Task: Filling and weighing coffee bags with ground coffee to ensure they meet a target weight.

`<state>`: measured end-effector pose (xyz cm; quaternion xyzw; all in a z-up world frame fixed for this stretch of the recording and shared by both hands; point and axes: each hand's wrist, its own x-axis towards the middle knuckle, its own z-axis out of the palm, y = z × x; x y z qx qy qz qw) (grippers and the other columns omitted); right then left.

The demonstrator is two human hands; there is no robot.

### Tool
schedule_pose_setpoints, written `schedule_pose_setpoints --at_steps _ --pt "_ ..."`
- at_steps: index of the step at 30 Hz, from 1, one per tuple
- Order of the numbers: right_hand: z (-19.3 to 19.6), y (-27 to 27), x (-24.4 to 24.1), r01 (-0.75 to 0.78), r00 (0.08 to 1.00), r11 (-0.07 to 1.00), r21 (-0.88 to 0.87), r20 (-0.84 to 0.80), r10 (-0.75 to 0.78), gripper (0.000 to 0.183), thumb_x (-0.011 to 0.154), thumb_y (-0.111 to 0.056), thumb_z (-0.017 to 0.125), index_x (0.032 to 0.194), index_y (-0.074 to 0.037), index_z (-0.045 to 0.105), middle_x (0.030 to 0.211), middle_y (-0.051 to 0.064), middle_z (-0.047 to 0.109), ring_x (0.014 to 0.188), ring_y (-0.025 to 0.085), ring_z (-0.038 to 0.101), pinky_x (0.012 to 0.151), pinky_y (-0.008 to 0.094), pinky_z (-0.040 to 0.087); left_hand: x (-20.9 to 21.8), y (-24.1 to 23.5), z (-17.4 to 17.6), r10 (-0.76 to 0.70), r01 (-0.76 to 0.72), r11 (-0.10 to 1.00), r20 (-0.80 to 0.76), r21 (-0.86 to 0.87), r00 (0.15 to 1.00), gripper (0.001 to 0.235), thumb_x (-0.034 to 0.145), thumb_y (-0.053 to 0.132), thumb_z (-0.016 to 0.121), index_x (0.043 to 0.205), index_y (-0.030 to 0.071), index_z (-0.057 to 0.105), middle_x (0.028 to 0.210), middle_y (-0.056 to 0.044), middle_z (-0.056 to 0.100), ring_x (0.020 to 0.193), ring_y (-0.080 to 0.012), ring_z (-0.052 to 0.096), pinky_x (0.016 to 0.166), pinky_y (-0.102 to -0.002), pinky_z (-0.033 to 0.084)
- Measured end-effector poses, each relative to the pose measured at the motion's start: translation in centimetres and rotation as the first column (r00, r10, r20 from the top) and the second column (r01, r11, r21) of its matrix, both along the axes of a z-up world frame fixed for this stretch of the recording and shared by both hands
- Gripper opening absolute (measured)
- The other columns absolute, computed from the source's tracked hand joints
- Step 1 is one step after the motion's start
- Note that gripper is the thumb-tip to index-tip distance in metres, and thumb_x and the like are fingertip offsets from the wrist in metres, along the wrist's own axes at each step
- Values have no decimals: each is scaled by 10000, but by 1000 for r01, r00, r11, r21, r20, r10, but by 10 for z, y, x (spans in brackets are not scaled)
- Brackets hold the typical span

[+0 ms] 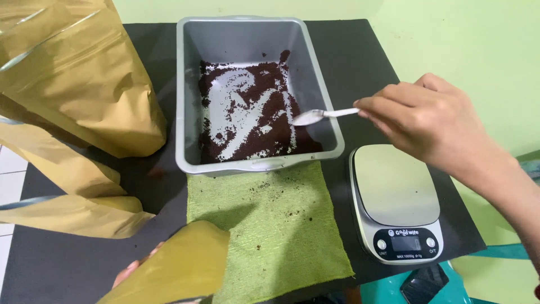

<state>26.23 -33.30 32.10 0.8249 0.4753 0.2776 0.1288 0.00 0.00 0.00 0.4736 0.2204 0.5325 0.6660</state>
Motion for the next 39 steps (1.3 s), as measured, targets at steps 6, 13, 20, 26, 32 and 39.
schedule_pose_setpoints --at_steps 6,13,20,26,32,39 --pt "-16 -6 -1 -10 998 999 31 -59 12 76 1020 -205 748 1081 -177 783 925 -52 714 733 141 617 628 309 418 27 -27 140 -34 101 984 -400 148 916 1035 459 -6 831 1386 116 387 1361 -221 539 1206 -323 602 1073 -487 545" --pt "-24 20 -13 -86 978 992 -88 -197 67 266 1022 -319 627 1200 -181 768 1017 -28 739 721 167 681 667 348 438 27 -30 143 -25 146 950 -399 275 917 1054 525 -107 895 1380 58 302 1411 -202 451 1248 -311 574 1086 -484 527" --pt "-22 19 -110 -11 953 943 333 -282 111 434 1016 -179 647 1434 -101 561 1280 58 752 1104 207 721 993 387 554 20 -34 153 -276 419 791 -350 447 895 886 597 79 934 1303 -48 412 1264 -236 587 1198 -306 636 1098 -388 560" --pt "-54 34 -166 62 847 713 698 -415 332 673 1082 -524 263 1320 26 570 1196 189 719 1027 253 755 807 300 666 54 -67 175 -570 800 502 -570 329 592 917 754 389 867 1430 0 384 1385 -184 614 1271 -270 612 1045 -395 509" --pt "-29 38 -155 337 744 609 718 -600 295 677 1025 -598 286 1035 -71 711 816 6 698 678 118 634 591 242 449 57 -59 202 -458 905 251 -782 342 423 1244 806 527 786 1610 40 -29 1698 -222 73 1559 -354 147 1205 -582 182" --pt "10 49 -147 357 442 722 592 -789 428 265 1000 -311 538 986 -91 684 758 -19 682 667 88 601 588 235 485 41 -94 245 -15 249 232 -252 940 968 690 885 159 927 1461 132 547 1438 -162 409 1265 -263 534 1099 -359 593"
